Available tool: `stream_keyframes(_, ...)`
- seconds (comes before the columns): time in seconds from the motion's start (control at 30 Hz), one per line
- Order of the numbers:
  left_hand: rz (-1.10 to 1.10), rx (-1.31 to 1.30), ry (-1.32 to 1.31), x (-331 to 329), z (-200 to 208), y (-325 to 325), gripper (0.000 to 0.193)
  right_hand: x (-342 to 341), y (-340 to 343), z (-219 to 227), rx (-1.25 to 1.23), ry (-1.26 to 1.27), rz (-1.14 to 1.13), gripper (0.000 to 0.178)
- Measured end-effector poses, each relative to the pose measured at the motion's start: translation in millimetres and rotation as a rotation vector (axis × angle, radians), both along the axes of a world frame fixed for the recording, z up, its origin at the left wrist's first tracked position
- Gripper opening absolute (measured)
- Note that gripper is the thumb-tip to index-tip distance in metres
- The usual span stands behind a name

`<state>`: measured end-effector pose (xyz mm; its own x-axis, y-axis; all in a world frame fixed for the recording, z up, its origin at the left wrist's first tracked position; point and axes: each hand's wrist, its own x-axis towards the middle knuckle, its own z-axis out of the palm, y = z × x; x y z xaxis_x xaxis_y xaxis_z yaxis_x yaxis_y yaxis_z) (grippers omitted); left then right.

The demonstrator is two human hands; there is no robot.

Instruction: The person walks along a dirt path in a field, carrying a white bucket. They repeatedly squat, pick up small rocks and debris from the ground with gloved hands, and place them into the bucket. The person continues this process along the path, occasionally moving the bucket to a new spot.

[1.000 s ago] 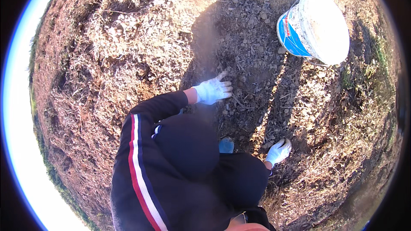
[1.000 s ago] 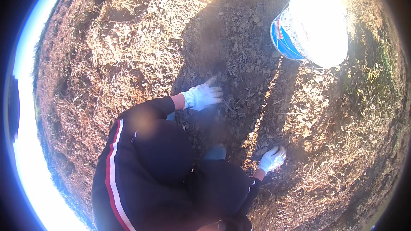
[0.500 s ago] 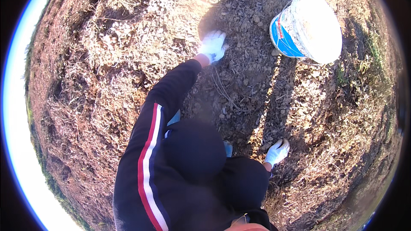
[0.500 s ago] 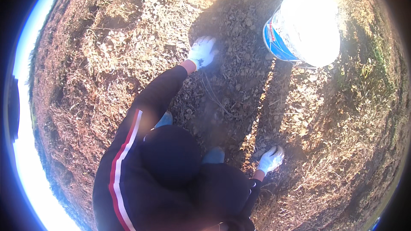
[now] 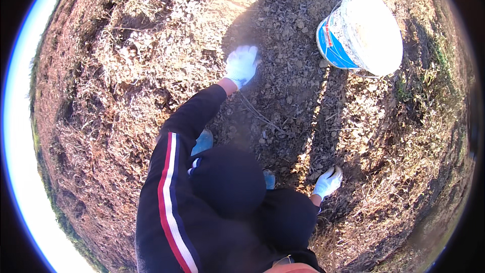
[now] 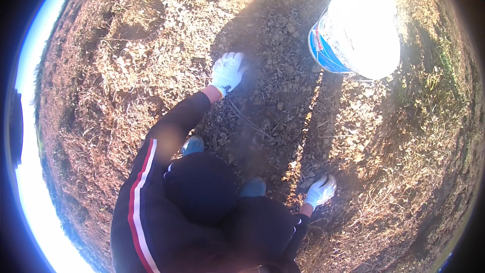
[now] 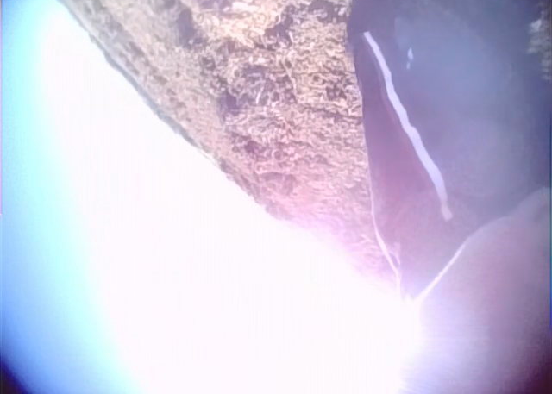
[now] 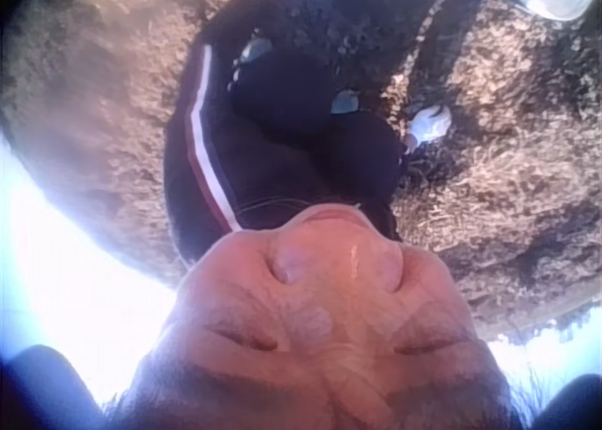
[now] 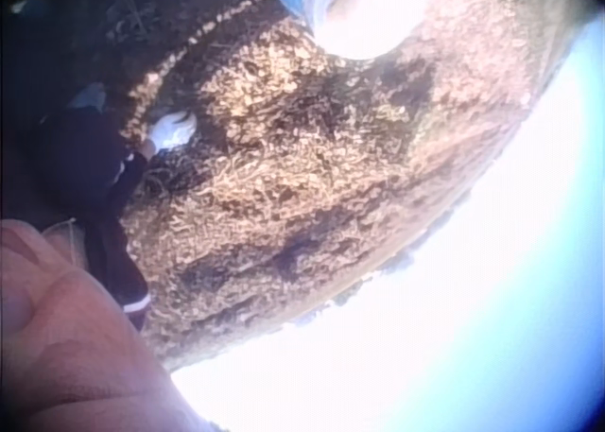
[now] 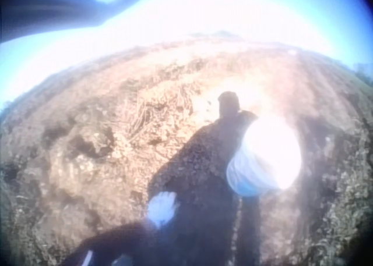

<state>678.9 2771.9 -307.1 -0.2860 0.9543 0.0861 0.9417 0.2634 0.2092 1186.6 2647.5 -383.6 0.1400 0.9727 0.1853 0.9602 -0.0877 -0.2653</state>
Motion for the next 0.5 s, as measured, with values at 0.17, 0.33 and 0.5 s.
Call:
stream_keyframes(0.17,0.033,-0.127,0.162,-29,-10,45,0.024,0,0,1,0.005,0.012,0.006,0.027)
stream_keyframes(0.33,0.086,0.050,0.002,-44,-26,45,0.017,-1,-1,1,-0.010,-0.006,-0.027,0.025)
stream_keyframes(0.5,0.184,0.121,-0.224,-54,-24,40,0.020,-4,-1,2,-0.008,0.016,-0.037,0.023)
